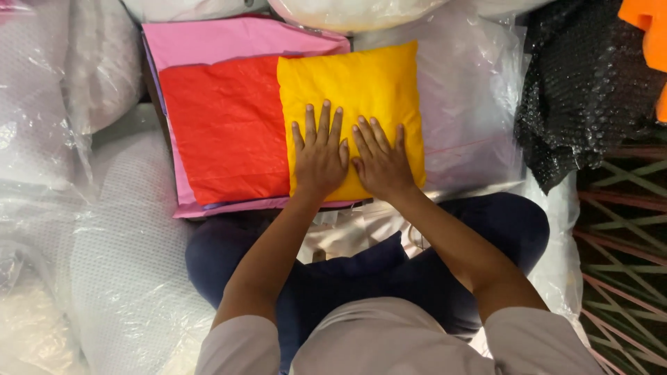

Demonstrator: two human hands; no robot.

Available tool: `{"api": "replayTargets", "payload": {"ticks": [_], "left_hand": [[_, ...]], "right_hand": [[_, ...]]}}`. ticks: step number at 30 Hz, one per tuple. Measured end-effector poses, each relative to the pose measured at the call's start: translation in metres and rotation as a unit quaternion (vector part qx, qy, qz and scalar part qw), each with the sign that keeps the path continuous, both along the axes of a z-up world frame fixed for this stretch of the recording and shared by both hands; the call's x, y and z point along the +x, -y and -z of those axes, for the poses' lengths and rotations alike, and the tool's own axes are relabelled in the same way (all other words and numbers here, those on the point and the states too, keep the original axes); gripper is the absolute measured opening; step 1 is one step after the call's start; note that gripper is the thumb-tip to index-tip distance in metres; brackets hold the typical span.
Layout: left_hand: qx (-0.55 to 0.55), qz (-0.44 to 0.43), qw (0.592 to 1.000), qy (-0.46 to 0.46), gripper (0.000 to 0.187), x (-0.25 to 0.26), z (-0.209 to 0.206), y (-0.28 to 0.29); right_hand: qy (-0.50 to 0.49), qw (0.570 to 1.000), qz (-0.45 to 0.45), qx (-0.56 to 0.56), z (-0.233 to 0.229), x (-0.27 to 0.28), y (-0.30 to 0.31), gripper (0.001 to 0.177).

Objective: Stuffing a yellow pillowcase with fiberfill, zipping it shut, and smoothing the final product.

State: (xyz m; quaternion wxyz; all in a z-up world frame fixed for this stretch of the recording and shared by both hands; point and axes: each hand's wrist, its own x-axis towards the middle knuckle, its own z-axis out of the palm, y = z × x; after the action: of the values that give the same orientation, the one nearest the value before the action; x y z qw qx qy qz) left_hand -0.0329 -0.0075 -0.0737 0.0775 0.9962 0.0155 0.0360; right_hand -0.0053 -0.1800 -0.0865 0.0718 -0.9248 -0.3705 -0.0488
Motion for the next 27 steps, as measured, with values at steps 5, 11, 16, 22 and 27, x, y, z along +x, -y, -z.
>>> {"api": "replayTargets", "payload": {"ticks": [5,11,16,22,27], "left_hand": [[-0.074,-0.006,0.997,0.026,0.06,0.006,0.009,-0.001],[-0.01,-0.031,0.999,-0.002,0.06,-0.007,-0.037,0.001],[-0.025,-0.032,0.999,0.005,0.061,-0.013,0.003,-0.003],[-0.004,-0.027,0.999,-0.023,0.061,-0.006,-0.005,0.0],[-0.001,-0.018,0.998,-0.066,0.063,-0.007,-0.009,0.003]], "right_hand": [[-0.025,1.0,0.01,0.006,0.011,0.007,0.0,0.062],[-0.042,0.999,0.014,0.013,-0.015,0.005,-0.007,0.06],[-0.019,1.0,0.009,0.02,-0.016,0.003,-0.002,0.058],[-0.002,0.999,0.028,0.034,-0.007,0.011,-0.009,0.06],[0.034,0.997,0.018,0.073,-0.023,0.028,-0.019,0.058]]}}
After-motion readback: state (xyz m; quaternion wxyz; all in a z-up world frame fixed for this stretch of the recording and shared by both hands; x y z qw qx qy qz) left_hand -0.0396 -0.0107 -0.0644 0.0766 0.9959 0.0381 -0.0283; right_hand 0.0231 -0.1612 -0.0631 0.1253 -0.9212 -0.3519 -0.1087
